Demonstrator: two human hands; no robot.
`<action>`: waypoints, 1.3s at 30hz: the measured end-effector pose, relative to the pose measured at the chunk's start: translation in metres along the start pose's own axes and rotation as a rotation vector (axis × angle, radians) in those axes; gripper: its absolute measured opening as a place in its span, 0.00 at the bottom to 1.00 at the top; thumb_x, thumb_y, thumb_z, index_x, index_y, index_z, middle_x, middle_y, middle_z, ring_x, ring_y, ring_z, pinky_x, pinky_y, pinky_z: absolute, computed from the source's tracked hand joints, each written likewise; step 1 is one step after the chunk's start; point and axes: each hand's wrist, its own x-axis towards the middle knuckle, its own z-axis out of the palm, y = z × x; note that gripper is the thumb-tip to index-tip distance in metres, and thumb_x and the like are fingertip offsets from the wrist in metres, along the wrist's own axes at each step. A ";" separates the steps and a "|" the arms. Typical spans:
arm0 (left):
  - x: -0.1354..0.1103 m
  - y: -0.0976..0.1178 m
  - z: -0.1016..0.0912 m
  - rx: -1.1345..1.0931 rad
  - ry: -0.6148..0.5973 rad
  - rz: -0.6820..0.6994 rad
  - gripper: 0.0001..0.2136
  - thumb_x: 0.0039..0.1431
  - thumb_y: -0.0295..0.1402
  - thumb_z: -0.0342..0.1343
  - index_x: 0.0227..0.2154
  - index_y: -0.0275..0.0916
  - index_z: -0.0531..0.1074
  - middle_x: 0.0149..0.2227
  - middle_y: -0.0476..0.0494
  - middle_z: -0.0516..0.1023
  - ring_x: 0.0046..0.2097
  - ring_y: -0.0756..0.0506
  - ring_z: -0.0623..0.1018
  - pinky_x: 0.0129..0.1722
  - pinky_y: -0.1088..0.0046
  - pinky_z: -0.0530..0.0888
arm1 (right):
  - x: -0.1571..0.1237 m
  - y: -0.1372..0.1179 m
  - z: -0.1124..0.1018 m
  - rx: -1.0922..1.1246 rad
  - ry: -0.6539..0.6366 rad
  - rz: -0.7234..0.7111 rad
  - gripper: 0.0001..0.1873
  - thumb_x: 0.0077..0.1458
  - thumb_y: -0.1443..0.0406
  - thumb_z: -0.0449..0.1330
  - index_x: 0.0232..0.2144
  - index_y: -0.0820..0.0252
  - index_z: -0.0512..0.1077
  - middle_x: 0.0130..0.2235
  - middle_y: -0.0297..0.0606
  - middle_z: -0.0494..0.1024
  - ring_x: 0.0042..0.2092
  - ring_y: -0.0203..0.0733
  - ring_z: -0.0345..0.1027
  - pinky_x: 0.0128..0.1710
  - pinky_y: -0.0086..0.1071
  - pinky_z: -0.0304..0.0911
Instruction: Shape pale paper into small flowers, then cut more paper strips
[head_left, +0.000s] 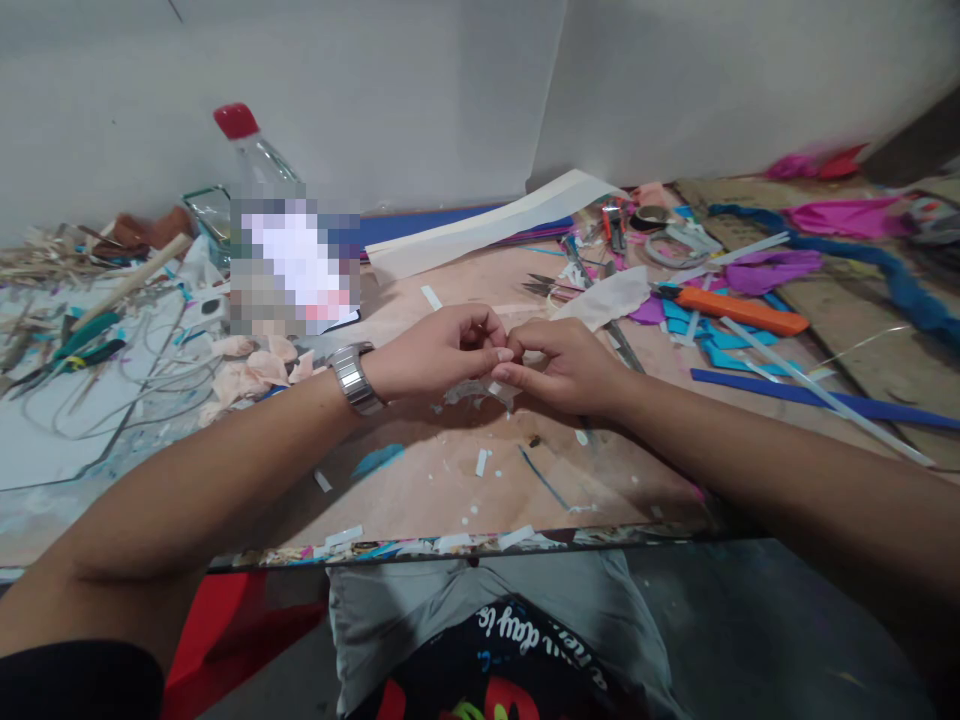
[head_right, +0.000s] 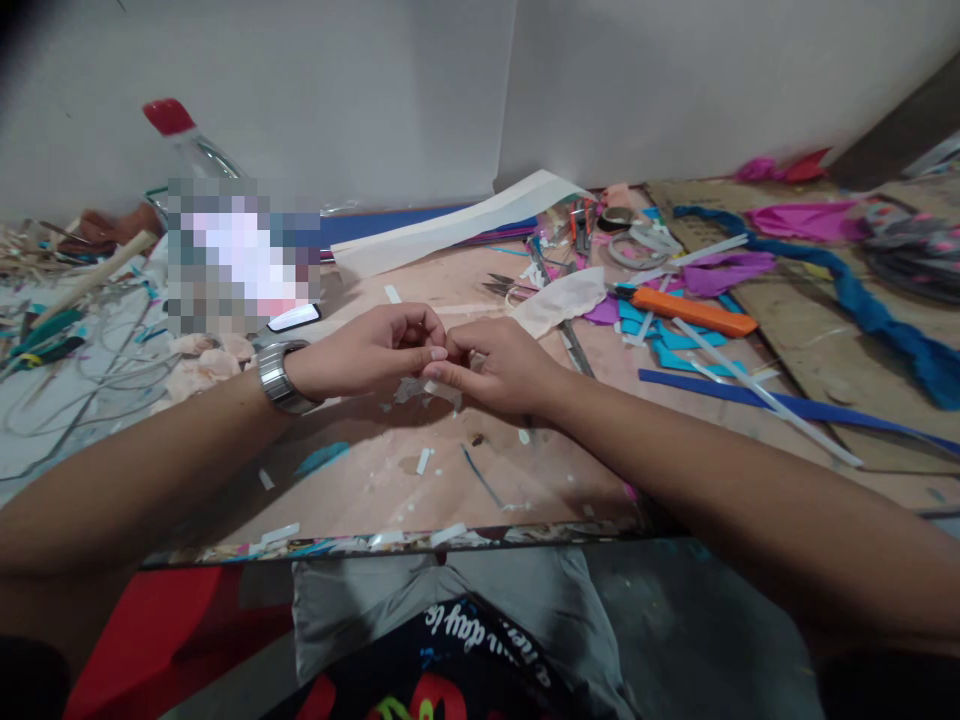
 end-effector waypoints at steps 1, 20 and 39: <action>0.000 0.000 0.000 0.015 -0.006 -0.008 0.07 0.62 0.33 0.59 0.35 0.37 0.68 0.32 0.48 0.74 0.33 0.52 0.74 0.34 0.74 0.70 | 0.000 0.000 0.000 0.011 -0.018 -0.006 0.21 0.64 0.52 0.61 0.25 0.60 0.71 0.24 0.33 0.74 0.28 0.36 0.66 0.31 0.30 0.57; -0.002 0.001 0.002 0.007 -0.069 -0.071 0.06 0.64 0.32 0.58 0.35 0.37 0.67 0.30 0.49 0.74 0.30 0.53 0.72 0.31 0.75 0.68 | 0.000 0.000 -0.001 0.045 -0.092 -0.007 0.20 0.63 0.53 0.61 0.25 0.59 0.71 0.24 0.32 0.74 0.27 0.36 0.67 0.31 0.29 0.56; -0.001 -0.001 0.002 0.080 -0.021 -0.019 0.06 0.64 0.34 0.57 0.35 0.37 0.68 0.30 0.49 0.73 0.31 0.52 0.71 0.32 0.74 0.67 | 0.000 0.001 0.000 0.012 -0.059 -0.048 0.20 0.65 0.53 0.59 0.26 0.60 0.72 0.25 0.33 0.74 0.28 0.36 0.67 0.31 0.29 0.56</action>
